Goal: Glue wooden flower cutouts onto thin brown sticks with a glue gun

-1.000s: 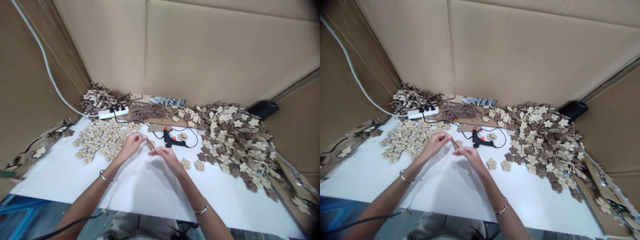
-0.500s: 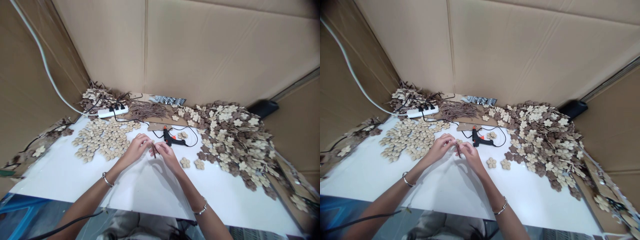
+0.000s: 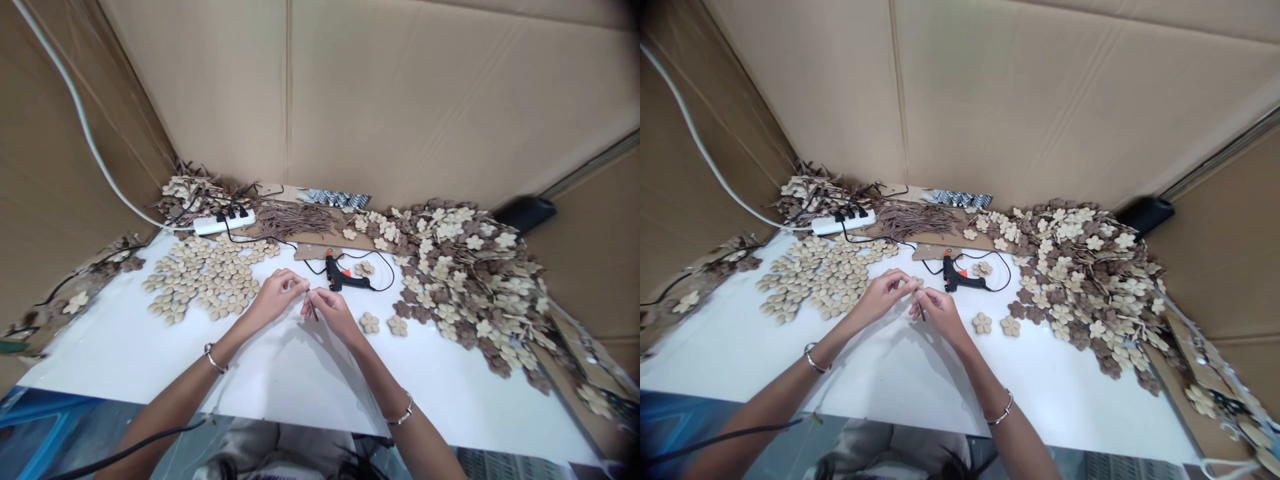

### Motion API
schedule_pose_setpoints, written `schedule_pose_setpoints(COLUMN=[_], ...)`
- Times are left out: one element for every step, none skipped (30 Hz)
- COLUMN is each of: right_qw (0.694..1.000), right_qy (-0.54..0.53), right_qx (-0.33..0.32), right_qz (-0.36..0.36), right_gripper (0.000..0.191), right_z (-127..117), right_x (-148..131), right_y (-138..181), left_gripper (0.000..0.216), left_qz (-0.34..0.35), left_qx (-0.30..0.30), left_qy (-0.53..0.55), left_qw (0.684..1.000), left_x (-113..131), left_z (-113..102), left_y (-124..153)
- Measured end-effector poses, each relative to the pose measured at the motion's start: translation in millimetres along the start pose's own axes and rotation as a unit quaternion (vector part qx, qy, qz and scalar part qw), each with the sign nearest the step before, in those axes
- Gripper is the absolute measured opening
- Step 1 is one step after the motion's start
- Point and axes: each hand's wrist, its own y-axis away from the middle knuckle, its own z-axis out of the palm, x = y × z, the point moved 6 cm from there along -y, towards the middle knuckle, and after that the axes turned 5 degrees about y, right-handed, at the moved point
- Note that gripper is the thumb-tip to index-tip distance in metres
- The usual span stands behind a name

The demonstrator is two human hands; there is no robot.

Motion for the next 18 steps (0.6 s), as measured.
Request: schedule_pose_setpoints(right_qw=[1.0,1.0,1.0,1.0,1.0,1.0,1.0,0.999,0.999,0.998,0.997,0.996,0.995,0.993,0.992,0.992,0.992,0.993], right_qy=[0.002,0.003,0.004,0.003,0.001,-0.003,-0.01,-0.019,-0.029,-0.042,-0.058,-0.076,-0.093,-0.108,-0.119,-0.122,-0.118,-0.109], right_qx=[-0.001,-0.003,-0.006,-0.007,-0.008,-0.007,-0.005,-0.002,0.0,0.003,0.006,0.008,0.01,0.011,0.01,0.008,0.006,0.005], right_qz=[-0.001,-0.002,-0.002,0.001,0.005,0.011,0.019,0.028,0.036,0.042,0.045,0.044,0.041,0.038,0.036,0.035,0.037,0.039], right_gripper=[0.036,0.036,0.036,0.036,0.036,0.036,0.036,0.036,0.036,0.035,0.033,0.031,0.028,0.026,0.024,0.024,0.025,0.026], right_z=[0,1,1,2,2,2,2,2,2,1,1,0,-1,-1,-1,-1,-1,0], right_x=[0,-1,-2,-3,-4,-5,-6,-6,-6,-5,-4,-3,-2,-1,0,1,2,2], right_y=[0,1,1,2,3,4,4,5,5,5,4,3,3,2,1,1,1,1], left_gripper=[0.026,0.026,0.025,0.026,0.026,0.026,0.027,0.028,0.029,0.03,0.031,0.031,0.032,0.032,0.032,0.032,0.031,0.031], left_qz=[-0.003,-0.003,-0.001,0.0,0.001,0.002,0.002,0.001,0.0,-0.003,-0.006,-0.009,-0.013,-0.017,-0.021,-0.024,-0.025,-0.024], left_qx=[0.004,0.009,0.012,0.014,0.014,0.012,0.008,0.005,0.003,0.002,0.001,0.001,0.001,-0.001,-0.003,-0.007,-0.01,-0.012], left_qy=[0.005,0.008,0.009,0.009,0.009,0.01,0.013,0.018,0.024,0.029,0.032,0.032,0.032,0.032,0.032,0.034,0.035,0.035], left_qw=[1.0,1.0,1.0,1.0,1.0,1.0,1.0,1.0,1.0,1.0,0.999,0.999,0.999,0.999,0.999,0.999,0.999,0.999], left_x=[0,0,-1,-1,-2,-3,-4,-6,-8,-10,-13,-15,-16,-18,-19,-20,-20,-19], left_z=[0,-1,-1,-1,-1,-1,-1,-1,-2,-3,-5,-7,-9,-11,-12,-13,-13,-12], left_y=[0,0,0,0,0,0,-1,-1,-2,-3,-4,-5,-6,-7,-7,-8,-8,-8])
